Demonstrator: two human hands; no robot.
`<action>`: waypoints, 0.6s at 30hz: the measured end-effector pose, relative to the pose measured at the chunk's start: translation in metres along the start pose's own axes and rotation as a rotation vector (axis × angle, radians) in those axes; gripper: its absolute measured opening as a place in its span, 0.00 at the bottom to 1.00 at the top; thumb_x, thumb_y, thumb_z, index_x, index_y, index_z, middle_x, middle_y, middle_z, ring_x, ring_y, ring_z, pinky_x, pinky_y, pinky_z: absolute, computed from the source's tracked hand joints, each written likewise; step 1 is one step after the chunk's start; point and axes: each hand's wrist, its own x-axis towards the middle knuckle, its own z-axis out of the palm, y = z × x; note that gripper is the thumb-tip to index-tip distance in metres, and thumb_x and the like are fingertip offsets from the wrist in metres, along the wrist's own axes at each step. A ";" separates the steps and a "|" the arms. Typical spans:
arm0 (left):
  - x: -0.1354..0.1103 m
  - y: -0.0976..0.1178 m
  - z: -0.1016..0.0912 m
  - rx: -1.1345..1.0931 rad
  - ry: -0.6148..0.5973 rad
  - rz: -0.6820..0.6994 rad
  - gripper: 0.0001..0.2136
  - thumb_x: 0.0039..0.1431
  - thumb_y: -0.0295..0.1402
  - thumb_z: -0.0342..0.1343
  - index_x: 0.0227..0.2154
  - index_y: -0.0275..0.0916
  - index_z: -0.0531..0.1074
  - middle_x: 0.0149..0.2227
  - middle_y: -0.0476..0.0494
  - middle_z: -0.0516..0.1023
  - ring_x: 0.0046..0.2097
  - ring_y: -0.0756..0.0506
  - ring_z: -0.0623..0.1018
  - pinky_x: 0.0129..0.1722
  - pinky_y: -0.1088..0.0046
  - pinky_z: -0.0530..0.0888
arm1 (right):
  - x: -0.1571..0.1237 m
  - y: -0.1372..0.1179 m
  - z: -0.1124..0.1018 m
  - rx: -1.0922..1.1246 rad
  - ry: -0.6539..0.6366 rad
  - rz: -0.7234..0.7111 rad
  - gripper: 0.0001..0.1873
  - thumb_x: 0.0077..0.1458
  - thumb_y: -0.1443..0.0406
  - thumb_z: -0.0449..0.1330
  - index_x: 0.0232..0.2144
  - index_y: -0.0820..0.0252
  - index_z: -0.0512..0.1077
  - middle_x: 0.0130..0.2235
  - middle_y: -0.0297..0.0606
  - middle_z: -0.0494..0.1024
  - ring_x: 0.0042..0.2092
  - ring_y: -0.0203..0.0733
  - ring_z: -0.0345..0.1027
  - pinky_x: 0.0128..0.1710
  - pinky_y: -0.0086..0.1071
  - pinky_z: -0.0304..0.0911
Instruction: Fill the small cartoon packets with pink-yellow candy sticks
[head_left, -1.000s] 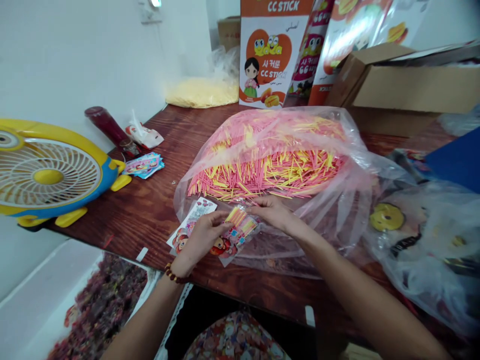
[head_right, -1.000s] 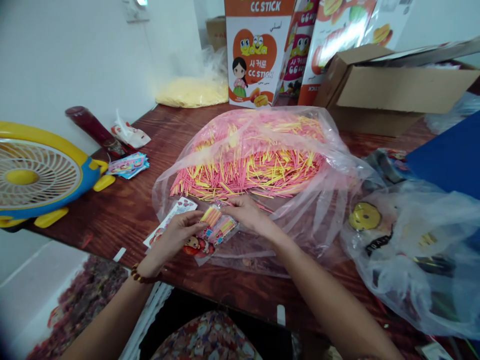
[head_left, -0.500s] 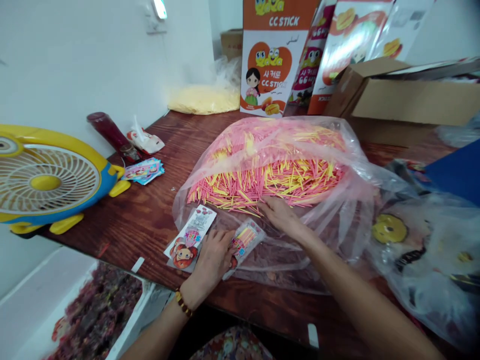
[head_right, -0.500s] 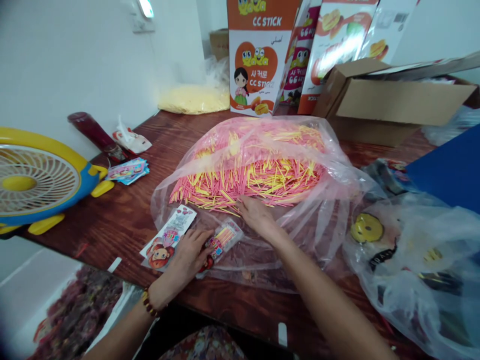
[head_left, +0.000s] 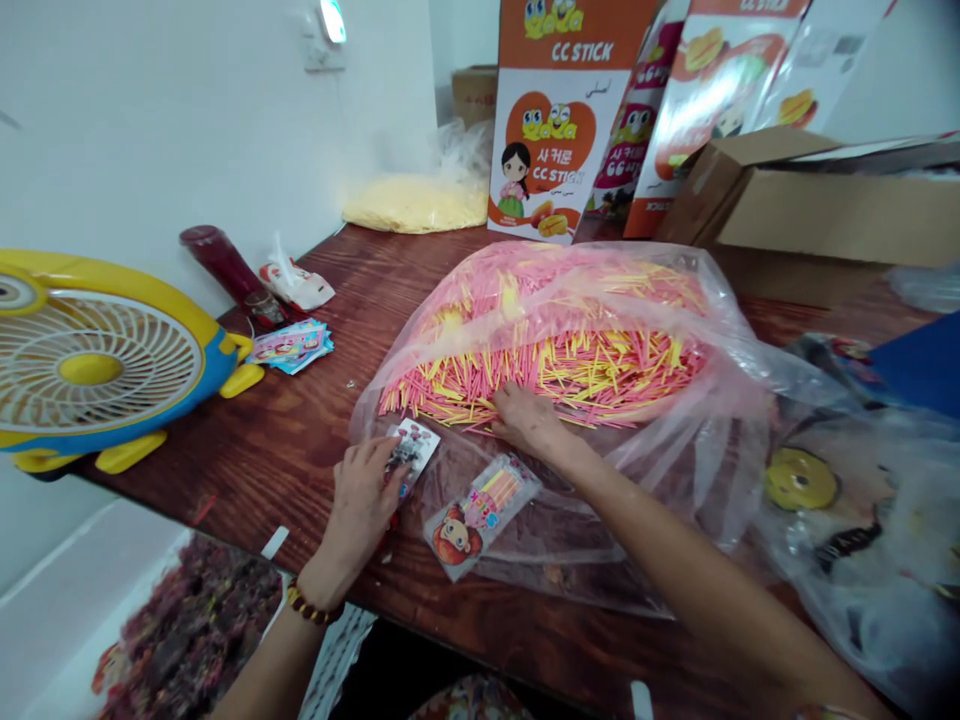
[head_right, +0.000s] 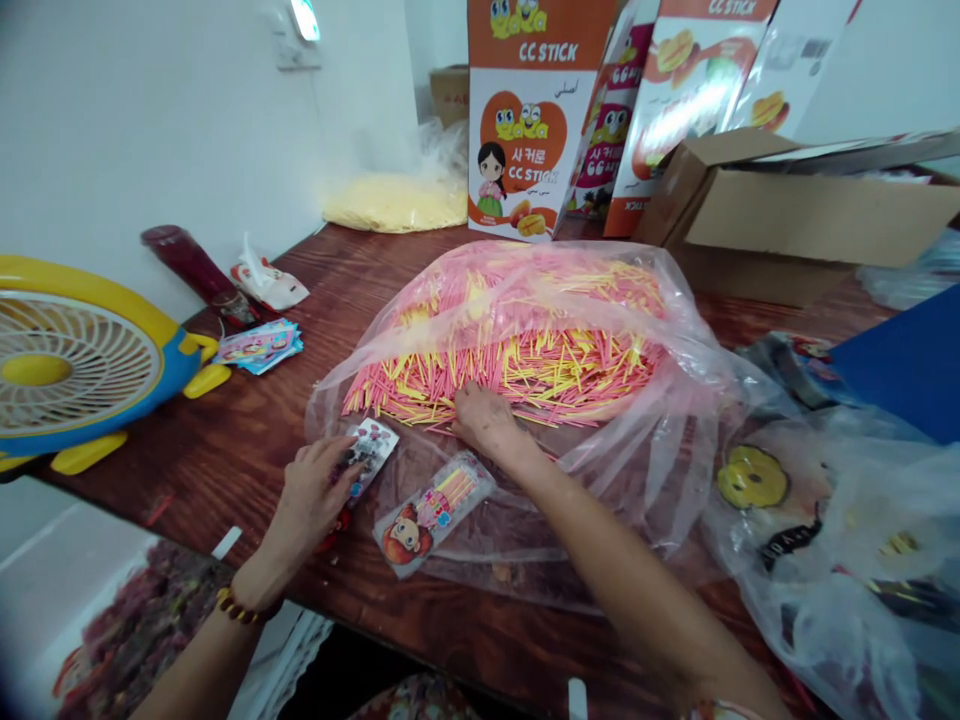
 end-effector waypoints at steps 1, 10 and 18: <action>0.000 -0.001 0.001 0.022 -0.001 -0.011 0.15 0.64 0.37 0.51 0.52 0.42 0.70 0.54 0.38 0.75 0.52 0.37 0.72 0.50 0.58 0.68 | 0.001 0.000 0.002 -0.031 0.016 -0.019 0.16 0.60 0.64 0.54 0.49 0.64 0.71 0.52 0.52 0.73 0.52 0.53 0.68 0.45 0.37 0.64; 0.000 -0.009 0.011 0.247 -0.076 -0.117 0.22 0.65 0.42 0.50 0.59 0.38 0.65 0.54 0.33 0.72 0.51 0.34 0.71 0.47 0.57 0.69 | 0.001 0.023 0.011 0.089 0.060 -0.002 0.16 0.66 0.61 0.46 0.46 0.62 0.70 0.45 0.50 0.77 0.47 0.51 0.71 0.44 0.37 0.61; 0.003 -0.007 0.009 0.165 -0.038 -0.159 0.21 0.62 0.41 0.53 0.55 0.37 0.66 0.52 0.33 0.73 0.50 0.34 0.72 0.46 0.57 0.69 | -0.010 0.050 0.032 0.822 0.308 0.186 0.12 0.61 0.57 0.49 0.30 0.55 0.65 0.30 0.34 0.76 0.33 0.42 0.68 0.36 0.33 0.61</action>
